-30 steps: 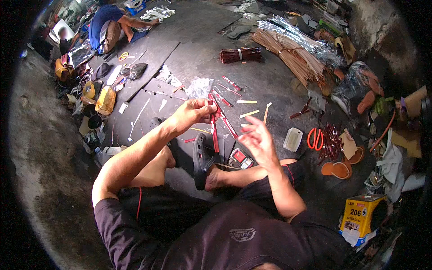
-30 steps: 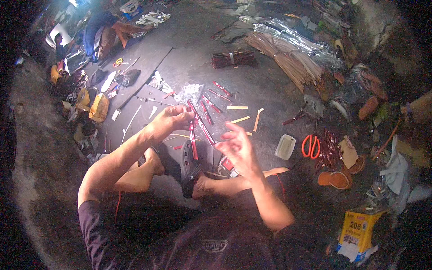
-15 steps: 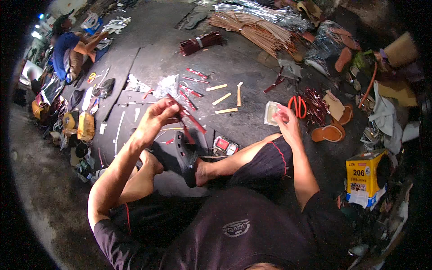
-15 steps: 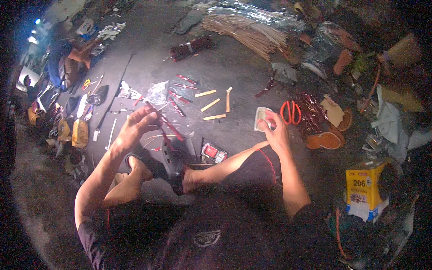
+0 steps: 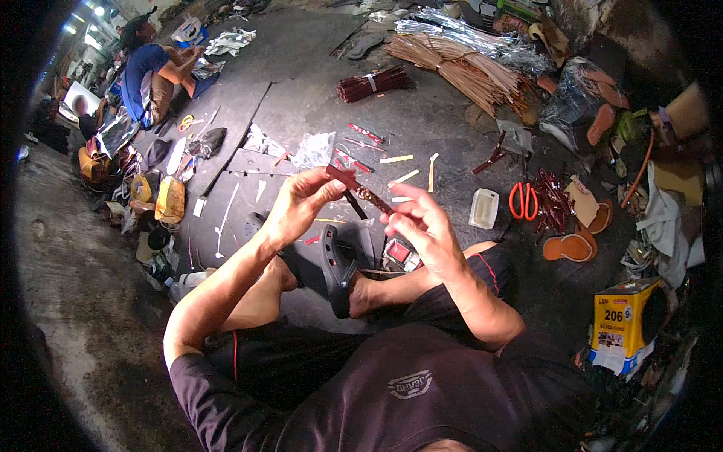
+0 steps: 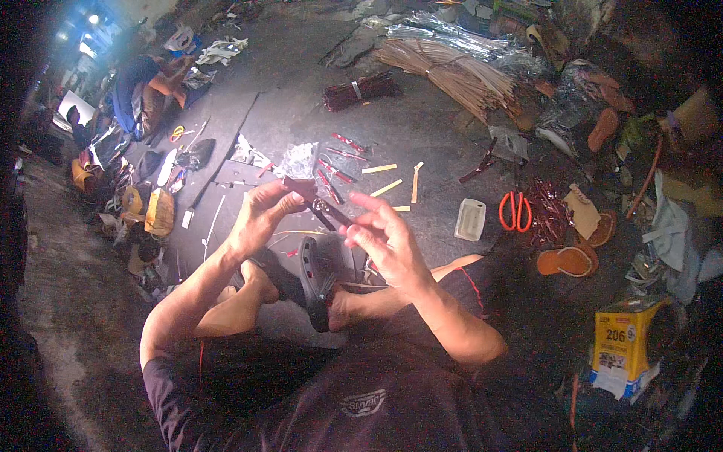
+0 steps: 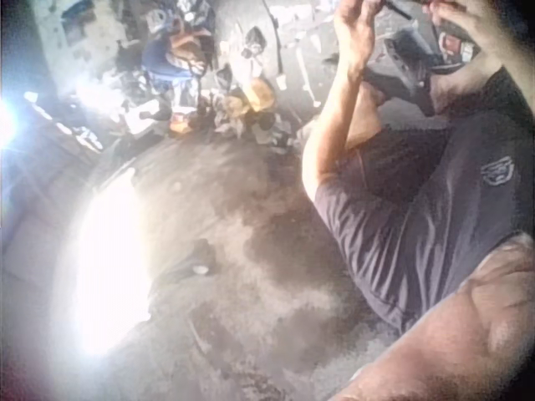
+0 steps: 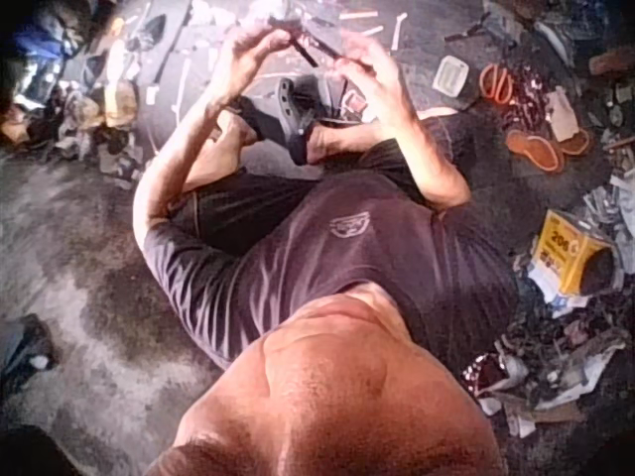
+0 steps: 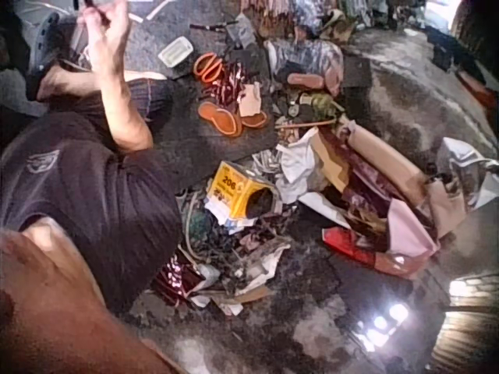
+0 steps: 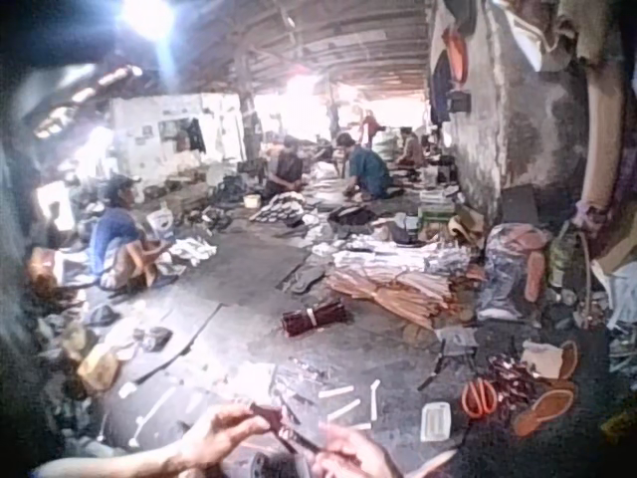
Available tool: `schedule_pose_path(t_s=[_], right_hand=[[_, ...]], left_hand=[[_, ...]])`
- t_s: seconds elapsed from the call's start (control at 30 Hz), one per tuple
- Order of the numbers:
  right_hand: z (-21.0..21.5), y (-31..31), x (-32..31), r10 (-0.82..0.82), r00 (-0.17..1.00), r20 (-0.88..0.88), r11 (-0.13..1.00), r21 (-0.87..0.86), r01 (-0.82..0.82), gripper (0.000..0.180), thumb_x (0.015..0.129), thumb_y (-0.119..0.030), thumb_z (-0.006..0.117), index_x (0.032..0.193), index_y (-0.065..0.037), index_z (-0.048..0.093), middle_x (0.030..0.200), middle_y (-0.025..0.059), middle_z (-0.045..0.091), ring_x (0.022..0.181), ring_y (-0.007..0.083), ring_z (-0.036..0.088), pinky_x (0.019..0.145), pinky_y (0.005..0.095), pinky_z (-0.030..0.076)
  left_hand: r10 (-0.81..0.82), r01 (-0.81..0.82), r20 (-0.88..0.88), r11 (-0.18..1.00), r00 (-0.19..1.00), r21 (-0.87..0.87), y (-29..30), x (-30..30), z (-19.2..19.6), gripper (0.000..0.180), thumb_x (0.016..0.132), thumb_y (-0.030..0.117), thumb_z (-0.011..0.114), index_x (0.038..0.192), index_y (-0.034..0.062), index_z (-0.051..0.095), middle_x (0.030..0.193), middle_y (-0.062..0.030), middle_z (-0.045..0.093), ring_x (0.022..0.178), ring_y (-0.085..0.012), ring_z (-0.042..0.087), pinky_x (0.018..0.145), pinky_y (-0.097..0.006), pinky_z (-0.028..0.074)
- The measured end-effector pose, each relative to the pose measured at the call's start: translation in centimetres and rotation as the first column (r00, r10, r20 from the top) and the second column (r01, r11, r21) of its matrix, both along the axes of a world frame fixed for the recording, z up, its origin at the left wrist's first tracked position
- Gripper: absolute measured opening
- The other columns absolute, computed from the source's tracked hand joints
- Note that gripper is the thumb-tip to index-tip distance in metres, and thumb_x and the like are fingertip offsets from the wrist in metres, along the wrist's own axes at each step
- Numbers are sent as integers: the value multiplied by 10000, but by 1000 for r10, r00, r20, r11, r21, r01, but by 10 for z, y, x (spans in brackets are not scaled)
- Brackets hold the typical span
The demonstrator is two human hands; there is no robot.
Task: The person cuts small wooden sticks with scissors and then wraps red ribbon around them. The person arranges the finished sticks on the floor.
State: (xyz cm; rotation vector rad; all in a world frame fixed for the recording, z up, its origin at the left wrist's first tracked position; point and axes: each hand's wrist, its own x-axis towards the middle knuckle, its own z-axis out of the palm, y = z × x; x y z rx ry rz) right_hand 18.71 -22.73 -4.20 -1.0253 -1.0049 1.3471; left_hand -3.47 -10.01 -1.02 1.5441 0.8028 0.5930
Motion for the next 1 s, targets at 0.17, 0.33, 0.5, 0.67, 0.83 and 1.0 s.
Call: schedule_pose_path(t_s=[0.17,0.33,0.5,0.67,0.83,1.0], right_hand=[[-17,8,11,-193,956,222,968,200,150,507,971,-144,629,1429,-48,433,993,104,701,927,153,677,860,297,523],[-27,13,32,-317,903,291,940,226,257,522,955,-168,658,1413,-32,449,1002,95,705,950,138,662,877,288,502],[-24,9,100,-519,836,177,855,128,503,490,942,-158,671,1371,-12,484,1040,105,705,911,115,630,838,266,501],[-34,-3,110,-545,824,153,836,27,548,477,950,-151,658,1378,-23,489,1064,115,696,850,102,609,791,249,500],[-53,-25,127,-552,806,216,820,-33,571,512,955,-174,655,1399,1,472,1071,107,679,886,108,607,831,257,487],[-76,-47,156,-626,748,218,758,-52,650,487,942,-140,659,1375,11,496,1066,135,689,909,141,632,828,285,507]], left_hand=[[91,-94,-21,973,996,-212,5,-13,-12,361,1000,247,597,1280,19,605,1187,-131,654,1101,-230,636,966,-388,532],[114,-137,-108,961,988,-241,9,-21,-11,379,985,274,619,1230,-15,626,1223,-105,638,1076,-203,632,949,-377,529],[99,-145,-315,982,944,-125,39,-17,-15,378,955,278,663,1157,-40,630,1001,-91,673,921,-162,666,839,-310,552],[215,-237,-105,923,971,-302,62,49,-121,185,948,179,671,1005,12,615,933,-110,701,772,-166,690,725,-299,595],[669,-408,119,575,734,-709,43,107,-269,104,941,124,647,884,40,621,726,-39,628,654,-168,649,660,-305,592],[699,-433,144,577,701,-693,45,143,-299,133,944,125,639,838,47,659,682,-25,625,566,-105,574,575,-253,526]])
